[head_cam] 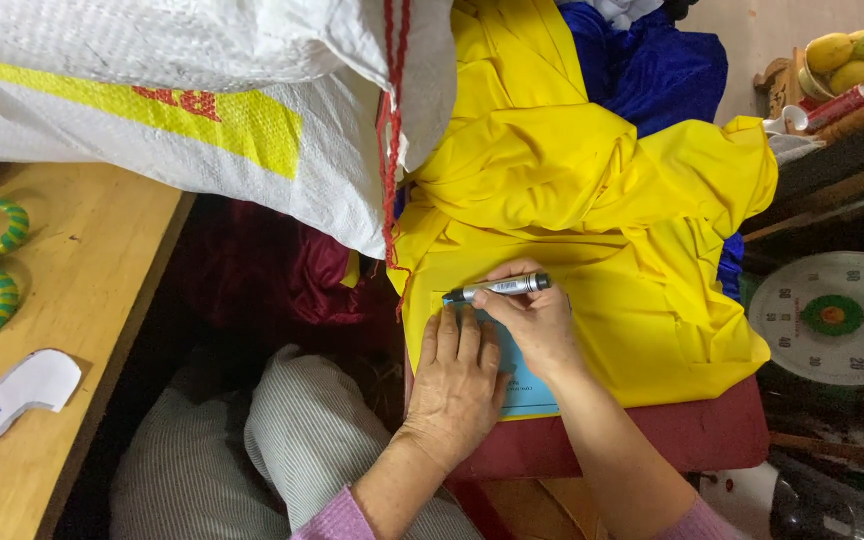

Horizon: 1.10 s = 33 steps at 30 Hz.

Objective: Smoothing out yellow fabric and tracing a blue pattern piece onto it using a marker on a sewing workstation.

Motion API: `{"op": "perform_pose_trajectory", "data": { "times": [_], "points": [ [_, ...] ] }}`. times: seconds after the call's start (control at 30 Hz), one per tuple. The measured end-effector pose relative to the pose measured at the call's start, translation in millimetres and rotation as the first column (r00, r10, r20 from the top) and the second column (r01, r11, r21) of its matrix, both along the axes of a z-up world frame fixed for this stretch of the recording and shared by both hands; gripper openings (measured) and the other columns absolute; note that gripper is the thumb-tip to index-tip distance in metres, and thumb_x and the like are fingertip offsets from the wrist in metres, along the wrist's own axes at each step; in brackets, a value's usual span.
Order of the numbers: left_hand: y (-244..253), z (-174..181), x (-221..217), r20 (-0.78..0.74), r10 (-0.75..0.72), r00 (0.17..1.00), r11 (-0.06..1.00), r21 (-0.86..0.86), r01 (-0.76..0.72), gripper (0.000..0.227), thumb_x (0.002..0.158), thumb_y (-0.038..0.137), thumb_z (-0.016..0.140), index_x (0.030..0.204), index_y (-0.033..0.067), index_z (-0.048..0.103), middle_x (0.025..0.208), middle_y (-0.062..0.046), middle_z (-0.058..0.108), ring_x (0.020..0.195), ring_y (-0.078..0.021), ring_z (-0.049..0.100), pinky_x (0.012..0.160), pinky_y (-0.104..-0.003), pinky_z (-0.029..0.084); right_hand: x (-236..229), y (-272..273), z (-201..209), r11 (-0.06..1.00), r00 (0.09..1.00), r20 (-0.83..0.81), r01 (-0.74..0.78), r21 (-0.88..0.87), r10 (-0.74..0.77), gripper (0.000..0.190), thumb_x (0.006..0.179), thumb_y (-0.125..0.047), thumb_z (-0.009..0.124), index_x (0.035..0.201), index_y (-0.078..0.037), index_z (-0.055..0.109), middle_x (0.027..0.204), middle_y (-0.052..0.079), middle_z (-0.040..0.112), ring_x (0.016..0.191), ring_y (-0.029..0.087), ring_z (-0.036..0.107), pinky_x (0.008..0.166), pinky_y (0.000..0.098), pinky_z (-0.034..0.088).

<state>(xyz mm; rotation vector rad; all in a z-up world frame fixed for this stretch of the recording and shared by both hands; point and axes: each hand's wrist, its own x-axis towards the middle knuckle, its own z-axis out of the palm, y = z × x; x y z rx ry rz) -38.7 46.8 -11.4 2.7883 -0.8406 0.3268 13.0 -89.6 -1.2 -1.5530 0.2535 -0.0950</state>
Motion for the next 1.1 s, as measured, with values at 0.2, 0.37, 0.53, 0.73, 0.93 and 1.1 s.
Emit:
{"op": "perform_pose_trajectory", "data": {
  "times": [0.2,0.37,0.53,0.73,0.93,1.1],
  "points": [
    [2,7,1,0.009,-0.013,1.000,1.000,0.024,0.013,0.066,0.090,0.050,0.061,0.132,-0.0001,0.061,0.140,-0.028,0.054,0.134,-0.0478,0.047,0.116,-0.059,0.034,0,-5,-1,0.998,1.000,0.010,-0.010,0.054,0.010,0.023,0.081,0.004,0.081,0.094,-0.007,0.066,0.081,0.005,0.072,0.076,0.012,0.069,0.072,0.0227,0.056],
    [3,8,2,0.038,-0.013,0.999,1.000,0.000,0.013,0.066,0.087,0.050,0.065,0.130,0.0004,0.062,0.137,-0.028,0.056,0.131,-0.0473,0.049,0.112,-0.059,0.037,-2,-12,-9,0.995,1.000,0.025,0.000,0.099,-0.002,0.023,0.081,0.005,0.080,0.094,-0.007,0.065,0.080,0.006,0.073,0.076,0.013,0.071,0.073,0.0246,0.058],
    [3,10,3,0.067,-0.012,0.998,1.000,-0.015,0.013,0.064,0.086,0.050,0.068,0.126,0.0007,0.063,0.134,-0.026,0.057,0.130,-0.0461,0.050,0.108,-0.059,0.041,-3,-17,-2,0.996,1.000,0.022,0.009,0.092,-0.011,0.023,0.080,0.006,0.080,0.095,-0.006,0.066,0.082,0.008,0.074,0.080,0.016,0.075,0.075,0.0271,0.060],
    [3,7,3,0.055,-0.022,0.998,0.999,0.030,0.020,0.066,0.086,0.052,0.067,0.129,0.0023,0.061,0.137,-0.027,0.055,0.129,-0.0456,0.050,0.107,-0.059,0.041,-6,-26,-3,0.997,0.999,0.017,0.026,0.071,-0.028,0.023,0.079,0.003,0.083,0.093,-0.007,0.068,0.079,0.004,0.071,0.075,0.012,0.069,0.071,0.0260,0.059],
    [3,7,3,0.052,-0.027,0.998,0.999,0.043,0.025,0.065,0.086,0.053,0.067,0.129,0.0038,0.061,0.139,-0.026,0.055,0.130,-0.0453,0.050,0.107,-0.058,0.041,-8,-34,-1,0.997,0.999,0.000,0.048,0.062,-0.048,0.023,0.079,0.004,0.082,0.093,-0.008,0.067,0.079,0.005,0.071,0.075,0.013,0.070,0.072,0.0273,0.060],
    [3,7,5,0.044,-0.030,0.999,0.998,0.051,0.028,0.064,0.087,0.055,0.065,0.128,0.0066,0.063,0.142,-0.023,0.055,0.130,-0.0451,0.049,0.104,-0.058,0.042,-10,-40,0,0.996,0.996,-0.012,0.084,0.024,-0.083,0.024,0.079,0.003,0.082,0.092,-0.009,0.067,0.075,0.002,0.069,0.070,0.009,0.065,0.070,0.0255,0.058]
  ]
}}
